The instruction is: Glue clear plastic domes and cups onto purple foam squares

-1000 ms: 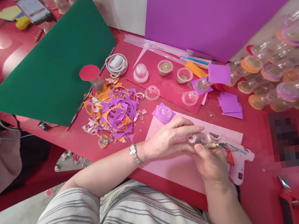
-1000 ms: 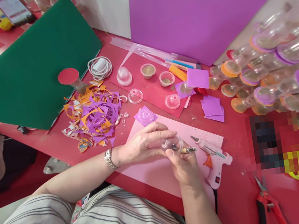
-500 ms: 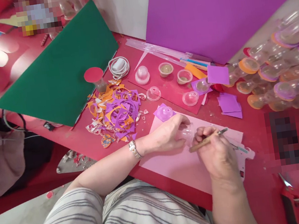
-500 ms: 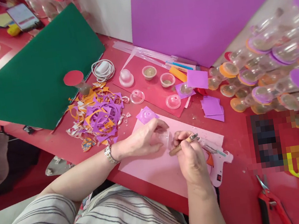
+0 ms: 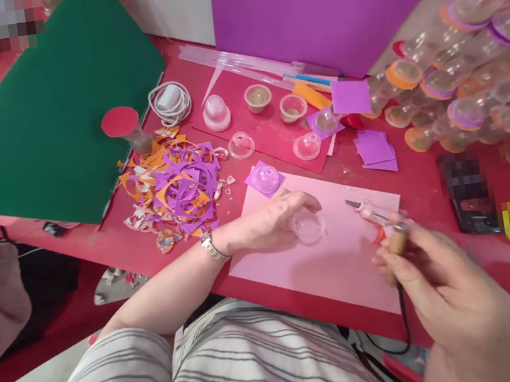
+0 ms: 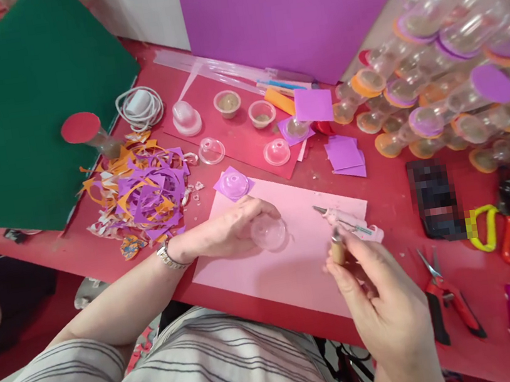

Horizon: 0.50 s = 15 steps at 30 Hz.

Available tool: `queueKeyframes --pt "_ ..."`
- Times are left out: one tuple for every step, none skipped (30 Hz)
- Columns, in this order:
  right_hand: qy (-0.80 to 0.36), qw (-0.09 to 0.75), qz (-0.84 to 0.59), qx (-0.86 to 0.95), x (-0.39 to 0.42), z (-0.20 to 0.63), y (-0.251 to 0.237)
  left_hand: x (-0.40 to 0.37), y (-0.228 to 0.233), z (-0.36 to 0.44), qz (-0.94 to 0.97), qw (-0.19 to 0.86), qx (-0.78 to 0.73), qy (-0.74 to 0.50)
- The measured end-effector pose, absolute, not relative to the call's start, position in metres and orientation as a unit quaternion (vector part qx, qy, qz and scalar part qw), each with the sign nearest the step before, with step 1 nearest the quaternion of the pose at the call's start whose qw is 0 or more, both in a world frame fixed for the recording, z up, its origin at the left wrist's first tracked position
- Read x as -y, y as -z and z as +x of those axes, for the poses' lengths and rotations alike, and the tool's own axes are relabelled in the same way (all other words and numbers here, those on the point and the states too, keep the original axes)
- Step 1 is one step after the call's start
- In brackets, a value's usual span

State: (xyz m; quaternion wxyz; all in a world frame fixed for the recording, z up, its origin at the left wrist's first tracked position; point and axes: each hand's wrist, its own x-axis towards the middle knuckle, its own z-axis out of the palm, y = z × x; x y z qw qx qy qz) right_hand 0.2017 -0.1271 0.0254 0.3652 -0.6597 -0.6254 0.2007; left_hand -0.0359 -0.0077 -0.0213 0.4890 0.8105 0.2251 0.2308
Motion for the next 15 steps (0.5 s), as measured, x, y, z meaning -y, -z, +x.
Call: queueKeyframes --pt "-0.182 0.332 -0.671 0.638 0.129 0.206 -0.023 0.008 0.023 -0.035 0.813 0.489 -0.227 -0.22" --pt "-0.162 0.303 -0.674 0.654 0.13 0.209 -0.022 0.008 0.024 -0.035 0.817 0.486 -0.228 -0.21" --pt "-0.143 0.279 -0.668 0.675 0.13 0.21 -0.022 0.008 0.026 -0.035 0.822 0.482 -0.226 -0.2" --pt "-0.128 0.26 -0.648 0.704 0.129 0.21 -0.024 0.009 0.026 -0.034 0.829 0.474 -0.225 -0.193" --pt "-0.118 0.248 -0.617 0.737 0.127 0.209 -0.026 0.009 0.027 -0.034 0.836 0.465 -0.225 -0.186" --pt "-0.113 0.238 -0.583 0.768 0.124 0.207 -0.029 0.009 0.027 -0.034 0.842 0.455 -0.226 -0.18" --pt "-0.112 0.226 -0.552 0.795 0.121 0.205 -0.033 0.009 0.027 -0.034 0.847 0.447 -0.228 -0.176" --pt "-0.114 0.213 -0.53 0.813 0.117 0.203 -0.036 0.008 0.026 -0.035 0.85 0.442 -0.229 -0.173" --pt "-0.116 0.2 -0.514 0.826 0.114 0.201 -0.039 0.008 0.026 -0.035 0.852 0.438 -0.23 -0.17" --pt "-0.116 0.186 -0.503 0.836 0.111 0.2 -0.041 0.008 0.026 -0.035 0.853 0.436 -0.231 -0.169" --pt "-0.115 0.17 -0.495 0.844 0.107 0.199 -0.043 0.008 0.026 -0.035 0.854 0.435 -0.23 -0.168" --pt "-0.111 0.153 -0.487 0.853 0.104 0.197 -0.045 0.008 0.027 -0.034 0.855 0.434 -0.229 -0.166" --pt "-0.103 0.136 -0.481 0.86 0.101 0.196 -0.046 0.008 0.027 -0.034 0.856 0.432 -0.23 -0.166" --pt "-0.092 0.12 -0.477 0.866 0.098 0.194 -0.047 0.008 0.028 -0.034 0.857 0.431 -0.23 -0.166" --pt "-0.08 0.105 -0.472 0.871 0.095 0.192 -0.049 0.008 0.028 -0.033 0.858 0.429 -0.231 -0.166"
